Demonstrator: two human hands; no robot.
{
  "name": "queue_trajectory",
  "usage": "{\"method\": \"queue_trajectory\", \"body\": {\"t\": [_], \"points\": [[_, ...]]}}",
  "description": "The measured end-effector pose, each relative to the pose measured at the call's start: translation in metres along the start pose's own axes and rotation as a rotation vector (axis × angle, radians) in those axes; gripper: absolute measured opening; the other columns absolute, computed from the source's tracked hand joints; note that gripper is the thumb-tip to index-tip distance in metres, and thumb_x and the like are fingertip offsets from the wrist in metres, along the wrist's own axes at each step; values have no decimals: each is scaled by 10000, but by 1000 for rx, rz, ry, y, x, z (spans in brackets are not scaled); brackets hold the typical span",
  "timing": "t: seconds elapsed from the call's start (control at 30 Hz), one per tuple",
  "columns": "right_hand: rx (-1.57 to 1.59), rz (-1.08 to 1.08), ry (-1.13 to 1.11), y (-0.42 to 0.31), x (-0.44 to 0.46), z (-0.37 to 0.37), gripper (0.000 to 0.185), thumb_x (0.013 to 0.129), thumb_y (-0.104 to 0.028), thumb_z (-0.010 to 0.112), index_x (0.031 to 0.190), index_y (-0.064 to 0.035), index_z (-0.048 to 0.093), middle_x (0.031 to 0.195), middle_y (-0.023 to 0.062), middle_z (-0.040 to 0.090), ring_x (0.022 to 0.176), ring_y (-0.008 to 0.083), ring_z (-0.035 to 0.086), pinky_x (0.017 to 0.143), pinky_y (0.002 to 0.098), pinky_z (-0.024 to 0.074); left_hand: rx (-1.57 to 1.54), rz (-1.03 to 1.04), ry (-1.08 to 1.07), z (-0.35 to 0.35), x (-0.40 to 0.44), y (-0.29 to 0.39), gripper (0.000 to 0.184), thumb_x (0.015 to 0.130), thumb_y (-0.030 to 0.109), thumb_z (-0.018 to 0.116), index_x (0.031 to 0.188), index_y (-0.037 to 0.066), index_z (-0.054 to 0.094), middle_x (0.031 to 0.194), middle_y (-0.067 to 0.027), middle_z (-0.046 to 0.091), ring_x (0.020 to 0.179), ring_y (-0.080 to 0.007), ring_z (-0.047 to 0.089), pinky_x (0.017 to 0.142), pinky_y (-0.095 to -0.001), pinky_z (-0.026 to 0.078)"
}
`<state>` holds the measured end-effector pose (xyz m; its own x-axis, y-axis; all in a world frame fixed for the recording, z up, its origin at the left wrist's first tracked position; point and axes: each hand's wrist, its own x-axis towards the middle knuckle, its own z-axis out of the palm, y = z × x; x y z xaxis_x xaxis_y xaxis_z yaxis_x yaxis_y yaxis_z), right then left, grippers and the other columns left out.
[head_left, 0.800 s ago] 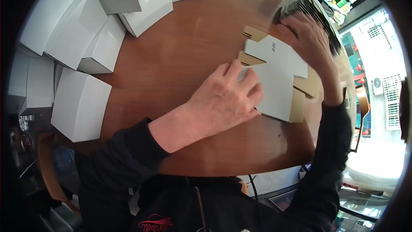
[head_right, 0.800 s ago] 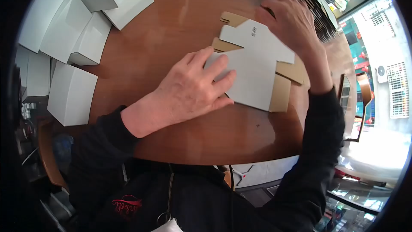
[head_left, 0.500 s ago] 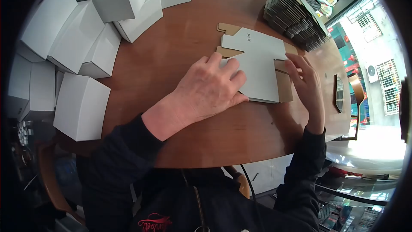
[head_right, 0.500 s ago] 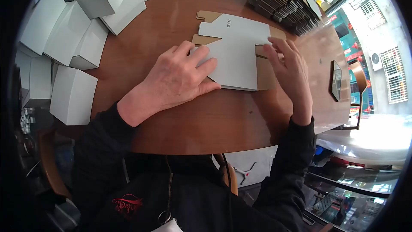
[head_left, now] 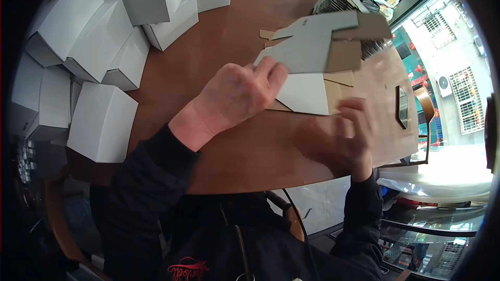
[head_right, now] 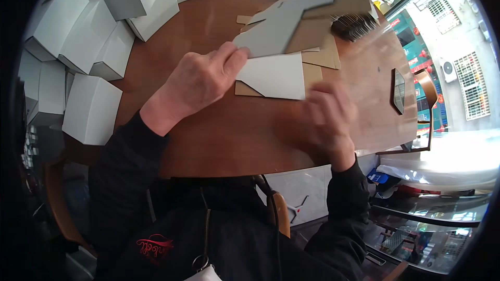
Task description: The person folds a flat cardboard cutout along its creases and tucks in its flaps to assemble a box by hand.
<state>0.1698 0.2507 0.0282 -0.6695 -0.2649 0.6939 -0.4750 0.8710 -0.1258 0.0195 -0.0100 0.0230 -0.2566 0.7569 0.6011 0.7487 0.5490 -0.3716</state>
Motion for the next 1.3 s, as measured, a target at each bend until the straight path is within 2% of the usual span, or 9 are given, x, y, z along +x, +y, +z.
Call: {"method": "queue_trajectory", "body": {"t": [0.17, 0.33, 0.53, 0.67, 0.83, 0.93, 1.03, 1.17, 1.3], "points": [[-189, 76, -443, -13, 35, 34, 469, 949, -412, 727, 1297, -101, 675, 1332, 96, 627, 1059, 293, 567, 947, 419, 436, -153, 7, 42, 9, -1, -10, 254, 839, 158, 741, 1047, 54, 640, 973, -86, 557, 664, -178, 539, 556, -276, 493], [-59, 125, -456, -11, 43, 30, 517, 964, -417, 700, 1370, -99, 661, 1398, 81, 600, 1222, 307, 524, 1076, 443, 382, -388, -99, 320, 2, 15, -4, 329, 853, 77, 705, 1177, 87, 650, 984, -66, 559, 757, -218, 564, 681, -329, 502], [-84, 70, -412, -7, 38, 36, 513, 971, -405, 691, 1385, -105, 656, 1392, 55, 592, 1191, 304, 528, 1054, 422, 392, -272, -107, 431, 35, 31, 7, 339, 851, 70, 709, 1185, 105, 664, 940, -57, 556, 799, -233, 570, 762, -381, 504], [-145, 83, -406, -13, 41, 37, 483, 965, -370, 698, 1369, -109, 662, 1384, 56, 585, 1163, 297, 529, 1051, 418, 398, -87, -100, 147, 54, 37, 7, 308, 842, 87, 713, 1146, 90, 665, 946, -63, 569, 819, -216, 568, 724, -336, 498], [-138, 105, -366, -4, 32, 33, 419, 937, -337, 719, 1303, -134, 690, 1333, 56, 603, 1123, 306, 536, 994, 432, 431, 64, -17, -24, 35, 26, -8, 252, 839, 99, 702, 1085, 80, 651, 936, -66, 572, 812, -201, 551, 702, -307, 487], [-225, 135, -333, 15, 21, 21, 395, 931, -289, 707, 1298, -141, 692, 1330, 53, 608, 1134, 311, 542, 1000, 427, 446, 101, 11, 15, 6, 2, -10, 203, 836, 93, 687, 1031, 78, 633, 896, -55, 545, 796, -192, 529, 671, -282, 473], [-270, 165, -304, 45, 9, 3, 383, 928, -260, 692, 1292, -139, 696, 1302, 52, 624, 1118, 306, 560, 989, 415, 460, 34, 12, -53, -18, -26, -7, 284, 819, 138, 715, 1086, 71, 645, 958, -69, 555, 870, -214, 541, 717, -307, 482], [-321, 323, -341, 79, 1, -11, 362, 937, -236, 673, 1281, -126, 699, 1283, 53, 639, 1100, 295, 586, 969, 403, 475, -324, -18, -99, -31, -41, -5, 370, 839, 233, 754, 1156, 72, 652, 1130, -115, 591, 1064, -278, 575, 858, -362, 508], [-340, 283, -316, 40, 56, -1, 342, 954, -242, 667, 1270, -116, 702, 1295, 53, 644, 1099, 290, 603, 965, 397, 483, -488, -49, -68, -20, -42, -2, 425, 857, 304, 774, 1196, 80, 650, 1266, -147, 581, 1208, -331, 556, 966, -411, 494]]}}
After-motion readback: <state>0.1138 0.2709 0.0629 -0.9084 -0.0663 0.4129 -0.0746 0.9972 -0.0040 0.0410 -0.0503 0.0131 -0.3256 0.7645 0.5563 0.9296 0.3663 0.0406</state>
